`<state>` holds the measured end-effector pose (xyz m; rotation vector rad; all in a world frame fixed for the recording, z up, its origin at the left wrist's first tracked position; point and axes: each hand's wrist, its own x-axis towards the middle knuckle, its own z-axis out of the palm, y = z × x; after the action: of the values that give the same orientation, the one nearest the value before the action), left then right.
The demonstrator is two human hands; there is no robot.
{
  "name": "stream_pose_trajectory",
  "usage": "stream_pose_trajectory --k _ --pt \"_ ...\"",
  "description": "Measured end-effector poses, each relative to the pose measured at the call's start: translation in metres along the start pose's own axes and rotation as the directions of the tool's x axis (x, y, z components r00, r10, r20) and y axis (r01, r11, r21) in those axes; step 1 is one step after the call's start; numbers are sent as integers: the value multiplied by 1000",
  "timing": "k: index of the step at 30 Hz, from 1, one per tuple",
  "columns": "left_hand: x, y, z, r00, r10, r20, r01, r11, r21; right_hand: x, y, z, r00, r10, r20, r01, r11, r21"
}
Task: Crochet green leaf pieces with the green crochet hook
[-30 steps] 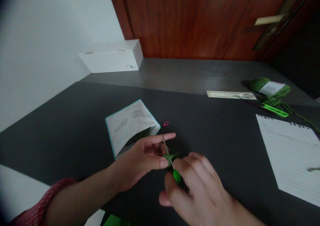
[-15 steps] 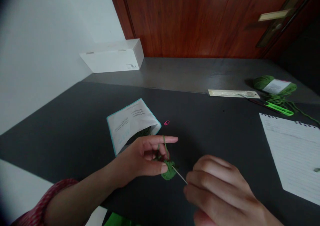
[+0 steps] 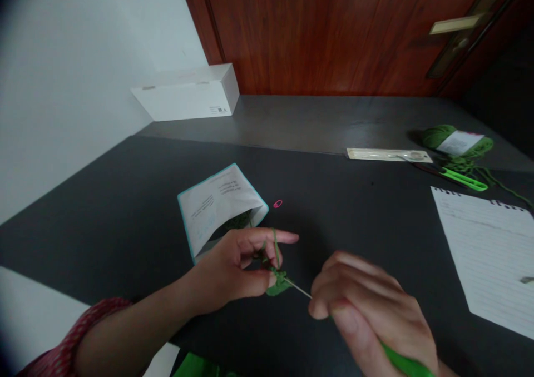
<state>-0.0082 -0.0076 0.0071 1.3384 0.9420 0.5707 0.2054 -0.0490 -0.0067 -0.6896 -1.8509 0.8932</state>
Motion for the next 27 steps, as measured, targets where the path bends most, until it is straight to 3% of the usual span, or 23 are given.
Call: stream_pose_trajectory --k 1,3,5,7,10,15,18,20,23,27 --pt "1 -1 -2 999 -23 47 25 998 -59 2 3 2 985 118 -125 -101 986 132" --pt "3 -4 -5 988 -52 145 79 979 -189 6 9 8 911 362 -195 -258 872 416" --pt "5 -6 -5 983 -57 175 105 954 -280 11 15 15 801 585 -126 -386 666 638" --pt "5 -7 -4 991 -56 125 91 949 -303 15 20 20 694 719 -18 -447 450 773" --pt "3 -7 -1 998 -36 42 47 951 -306 18 24 22 598 798 75 -444 252 860" --pt "2 -5 0 997 -54 58 70 949 -307 18 22 21 543 831 120 -442 161 883" --pt "3 -6 -2 990 -94 103 124 927 -353 18 20 21 553 827 100 -456 200 867" --pt "5 -7 -3 981 -115 158 172 894 -414 17 19 21 600 799 47 -467 302 831" --pt "7 -9 -3 952 -134 275 250 858 -448 15 17 19 733 680 -34 -443 514 735" --pt "8 -11 -4 907 -153 392 328 840 -432 9 10 10 903 424 -61 -331 781 529"
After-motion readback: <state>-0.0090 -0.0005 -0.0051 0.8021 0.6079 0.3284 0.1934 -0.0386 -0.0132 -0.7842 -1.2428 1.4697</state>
